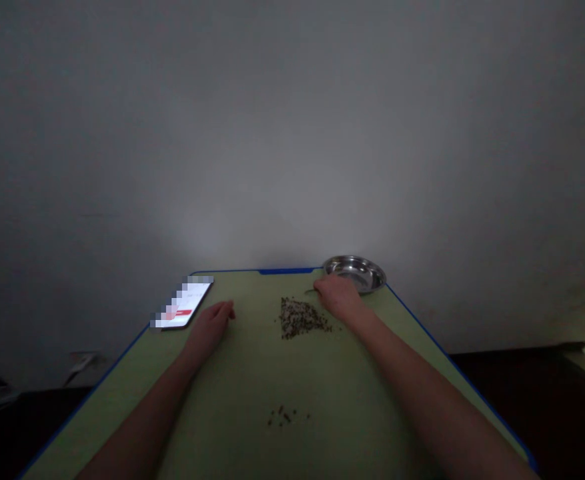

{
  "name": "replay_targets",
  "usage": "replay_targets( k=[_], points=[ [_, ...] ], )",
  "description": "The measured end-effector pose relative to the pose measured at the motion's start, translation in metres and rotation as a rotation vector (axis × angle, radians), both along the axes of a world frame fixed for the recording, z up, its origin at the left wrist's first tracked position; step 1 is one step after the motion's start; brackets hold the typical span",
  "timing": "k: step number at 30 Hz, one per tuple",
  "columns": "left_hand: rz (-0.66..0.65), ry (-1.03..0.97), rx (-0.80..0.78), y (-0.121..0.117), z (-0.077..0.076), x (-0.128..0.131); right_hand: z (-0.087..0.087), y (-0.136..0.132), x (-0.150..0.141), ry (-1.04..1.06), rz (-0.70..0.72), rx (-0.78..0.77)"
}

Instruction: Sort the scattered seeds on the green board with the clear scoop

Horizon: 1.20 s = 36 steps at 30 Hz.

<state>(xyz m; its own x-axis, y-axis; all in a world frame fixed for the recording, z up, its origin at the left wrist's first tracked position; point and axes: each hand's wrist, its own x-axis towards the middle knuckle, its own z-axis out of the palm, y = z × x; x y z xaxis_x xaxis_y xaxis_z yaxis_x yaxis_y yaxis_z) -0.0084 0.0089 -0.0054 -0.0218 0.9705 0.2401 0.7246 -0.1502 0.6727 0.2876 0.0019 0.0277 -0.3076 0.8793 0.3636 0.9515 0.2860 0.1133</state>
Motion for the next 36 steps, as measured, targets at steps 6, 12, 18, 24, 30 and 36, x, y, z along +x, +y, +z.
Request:
replay_targets(
  k=[6, 12, 18, 24, 30, 36],
  points=[
    [0.002, -0.009, -0.003, 0.0, 0.0, 0.0, 0.008, 0.007, -0.019, 0.026, 0.018, -0.004],
    [0.008, -0.013, -0.007, 0.001, -0.003, -0.002, 0.01, 0.027, -0.06, -0.002, 0.066, -0.05],
    [0.01, -0.023, -0.001, 0.002, -0.005, -0.003, 0.0, 0.014, -0.066, -0.094, 0.136, -0.105],
    [0.006, -0.021, 0.0, 0.002, -0.003, 0.0, -0.002, -0.016, -0.051, -0.169, 0.212, -0.147],
    [-0.005, -0.018, 0.011, 0.002, -0.004, 0.0, 0.008, -0.031, -0.046, -0.115, 0.205, -0.093],
    [0.007, -0.016, -0.005, 0.003, -0.004, 0.001, 0.025, -0.056, -0.033, 0.288, 0.257, -0.138]
  ],
)
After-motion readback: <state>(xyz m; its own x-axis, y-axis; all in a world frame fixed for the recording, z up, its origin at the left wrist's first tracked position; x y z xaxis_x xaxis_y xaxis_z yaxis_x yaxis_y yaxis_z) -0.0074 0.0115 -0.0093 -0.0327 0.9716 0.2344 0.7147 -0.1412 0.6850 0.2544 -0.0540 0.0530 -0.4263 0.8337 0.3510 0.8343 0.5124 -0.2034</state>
